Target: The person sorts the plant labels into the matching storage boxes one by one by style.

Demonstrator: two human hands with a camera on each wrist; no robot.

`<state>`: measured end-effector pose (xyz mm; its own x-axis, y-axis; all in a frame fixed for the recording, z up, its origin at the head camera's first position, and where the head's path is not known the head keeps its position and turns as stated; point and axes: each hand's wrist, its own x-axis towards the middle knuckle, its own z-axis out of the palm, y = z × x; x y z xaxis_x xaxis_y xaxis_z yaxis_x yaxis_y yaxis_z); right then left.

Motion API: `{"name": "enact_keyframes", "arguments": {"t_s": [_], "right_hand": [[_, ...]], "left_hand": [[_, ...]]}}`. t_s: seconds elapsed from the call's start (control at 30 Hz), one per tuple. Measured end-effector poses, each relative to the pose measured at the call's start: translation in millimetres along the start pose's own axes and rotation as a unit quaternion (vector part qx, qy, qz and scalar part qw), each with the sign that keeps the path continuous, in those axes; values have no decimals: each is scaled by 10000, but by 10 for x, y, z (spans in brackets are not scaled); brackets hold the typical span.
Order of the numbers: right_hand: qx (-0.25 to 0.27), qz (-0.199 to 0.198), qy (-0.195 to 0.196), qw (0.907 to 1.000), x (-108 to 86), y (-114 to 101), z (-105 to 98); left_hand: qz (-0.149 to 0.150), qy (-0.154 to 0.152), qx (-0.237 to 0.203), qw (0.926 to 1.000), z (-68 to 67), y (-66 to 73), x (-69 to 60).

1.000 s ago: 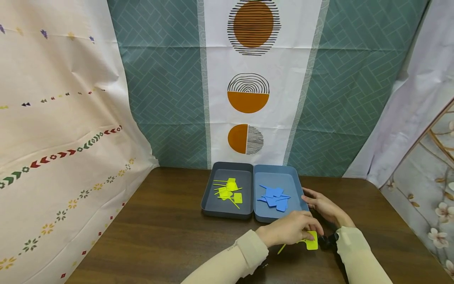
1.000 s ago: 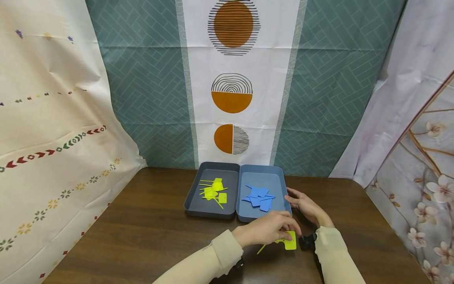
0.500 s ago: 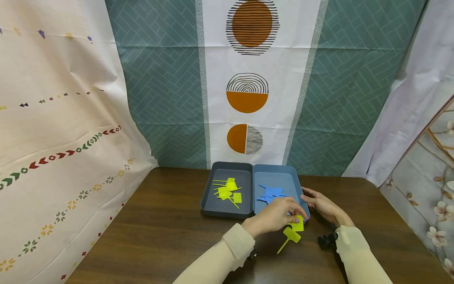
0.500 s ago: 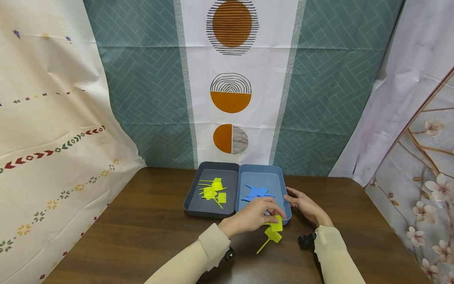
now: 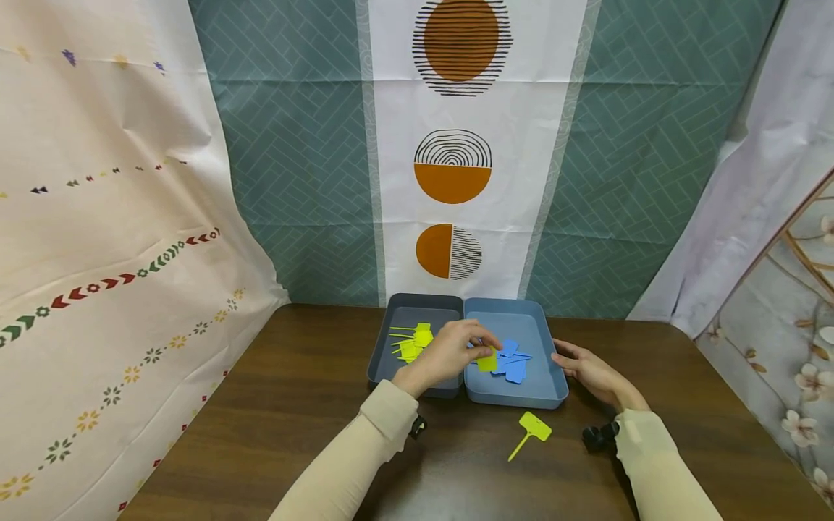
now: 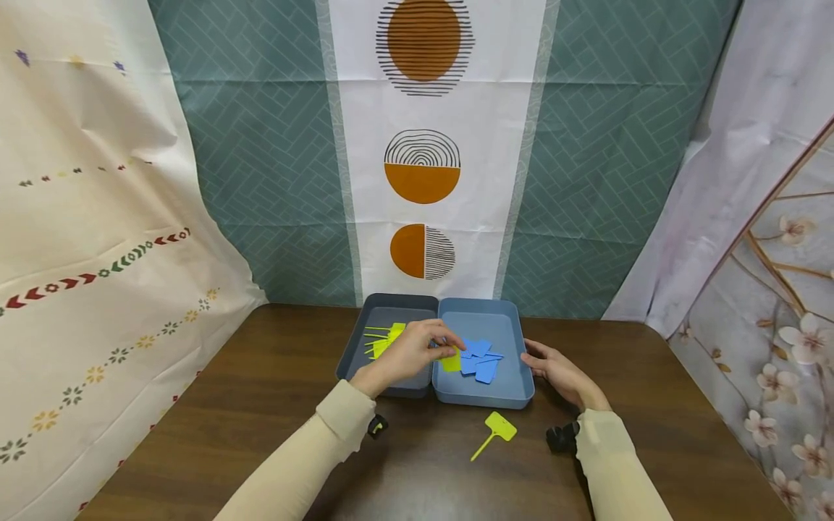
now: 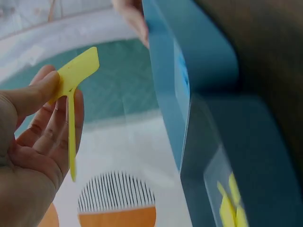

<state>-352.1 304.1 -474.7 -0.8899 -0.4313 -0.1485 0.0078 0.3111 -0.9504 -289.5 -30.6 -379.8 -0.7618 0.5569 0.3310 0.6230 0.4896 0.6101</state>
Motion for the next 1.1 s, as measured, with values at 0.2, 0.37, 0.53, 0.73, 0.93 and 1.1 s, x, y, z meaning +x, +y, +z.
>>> {"name": "enact_keyframes", "arguments": {"t_s": [0.2, 0.37, 0.53, 0.73, 0.93, 1.1], "right_hand": [[-16, 33, 25, 10000, 0, 8, -8], [15, 26, 73, 10000, 0, 19, -9], [22, -19, 79, 10000, 1, 20, -5], [-13, -14, 114, 9999, 12, 15, -9], [-2, 29, 151, 9999, 17, 21, -8], [-25, 47, 180, 9998, 11, 18, -5]], "left_hand": [[-182, 253, 33, 9995, -284, -231, -8], [-465, 388, 52, 9982, -453, -390, 5], [-707, 432, 151, 9964, -585, -505, 44], [-832, 472, 173, 9953, -706, -610, 134], [-1051, 514, 130, 9931, -761, -708, 215], [-1185, 418, 317, 9916, -778, -842, 240]]}}
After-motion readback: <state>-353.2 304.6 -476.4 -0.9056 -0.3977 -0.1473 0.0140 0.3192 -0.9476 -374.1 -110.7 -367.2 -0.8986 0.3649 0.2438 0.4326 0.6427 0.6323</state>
